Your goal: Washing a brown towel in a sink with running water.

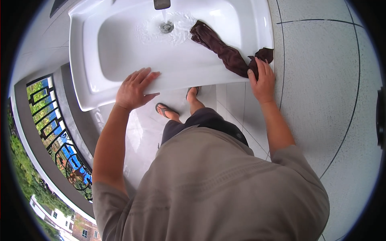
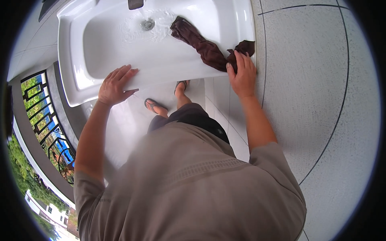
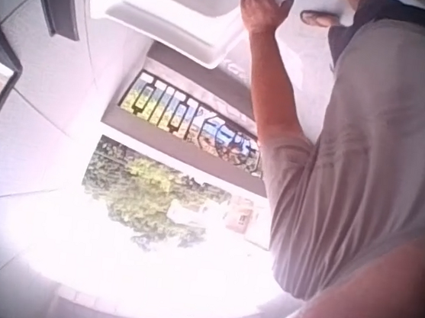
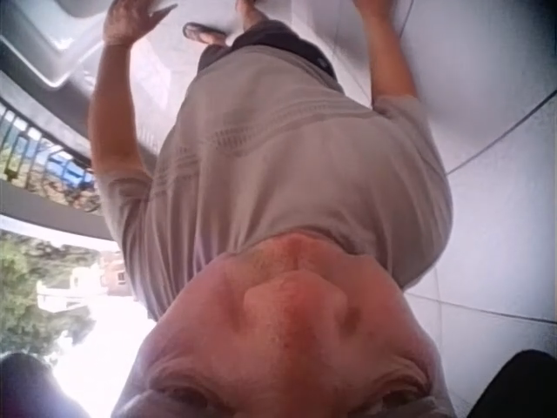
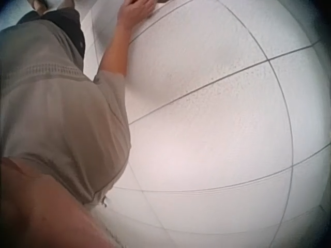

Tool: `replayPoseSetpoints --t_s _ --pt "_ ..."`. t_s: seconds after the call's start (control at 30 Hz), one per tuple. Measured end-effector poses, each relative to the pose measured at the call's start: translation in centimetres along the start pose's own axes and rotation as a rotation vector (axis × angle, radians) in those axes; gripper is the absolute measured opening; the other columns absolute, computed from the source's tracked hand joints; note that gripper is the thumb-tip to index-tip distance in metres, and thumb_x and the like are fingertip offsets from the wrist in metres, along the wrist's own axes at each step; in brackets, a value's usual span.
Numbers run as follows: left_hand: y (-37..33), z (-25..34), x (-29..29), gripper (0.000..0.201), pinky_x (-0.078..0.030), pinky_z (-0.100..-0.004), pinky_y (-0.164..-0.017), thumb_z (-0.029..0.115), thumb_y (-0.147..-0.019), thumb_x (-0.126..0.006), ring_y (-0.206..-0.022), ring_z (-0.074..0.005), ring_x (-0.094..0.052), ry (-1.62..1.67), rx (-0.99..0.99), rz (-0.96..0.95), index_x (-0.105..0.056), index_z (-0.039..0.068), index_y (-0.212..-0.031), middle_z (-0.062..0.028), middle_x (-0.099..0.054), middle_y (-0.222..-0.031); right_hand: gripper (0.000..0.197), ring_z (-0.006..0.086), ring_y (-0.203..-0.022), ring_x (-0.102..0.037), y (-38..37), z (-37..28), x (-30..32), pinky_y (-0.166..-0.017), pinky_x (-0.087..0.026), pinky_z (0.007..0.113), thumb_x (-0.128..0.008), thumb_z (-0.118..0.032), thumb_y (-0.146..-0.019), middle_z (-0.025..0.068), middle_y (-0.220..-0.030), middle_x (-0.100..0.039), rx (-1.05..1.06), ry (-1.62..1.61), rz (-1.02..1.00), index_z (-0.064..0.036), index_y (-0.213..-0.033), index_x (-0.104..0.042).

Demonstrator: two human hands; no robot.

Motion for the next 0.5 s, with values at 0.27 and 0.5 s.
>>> replayPoseSetpoints --t_s 0.27,0.5 --pt "1.3 0.4 -0.7 0.068 -0.050 -0.0464 -0.113 0.043 -0.080 -0.086 -0.126 -0.0283 -0.065 0.007 -0.030 0.240 -0.062 0.015 -0.137 -0.0069 -0.062 -0.146 0.055 0.0318 -0.105 -0.059 -0.9 -12.0 -3.2 -0.091 -0.046 0.049 -0.081 -0.042 -0.086 0.0074 -0.106 -0.065 -0.012 -0.068 0.137 -0.0114 -0.130 -0.068" --pt "15.9 6.1 -5.1 0.051 -0.054 -0.0456 -0.106 0.017 -0.086 -0.080 -0.128 -0.0318 -0.061 0.234 0.268 0.482 -0.064 0.019 -0.135 -0.0100 -0.052 -0.154 0.055 0.0405 -0.111 -0.064 -8.8 -23.4 -6.3 -0.097 -0.049 0.048 -0.072 -0.053 -0.087 0.0155 -0.112 -0.071 0.031 -0.310 -0.459 -0.0034 -0.112 -0.071"
Point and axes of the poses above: each hand's wrist, its own y-axis away from the middle knuckle, its own x-axis out of the back of the hand, z = x × y, the point moved 1 cm from there along -y, towards the middle knuckle
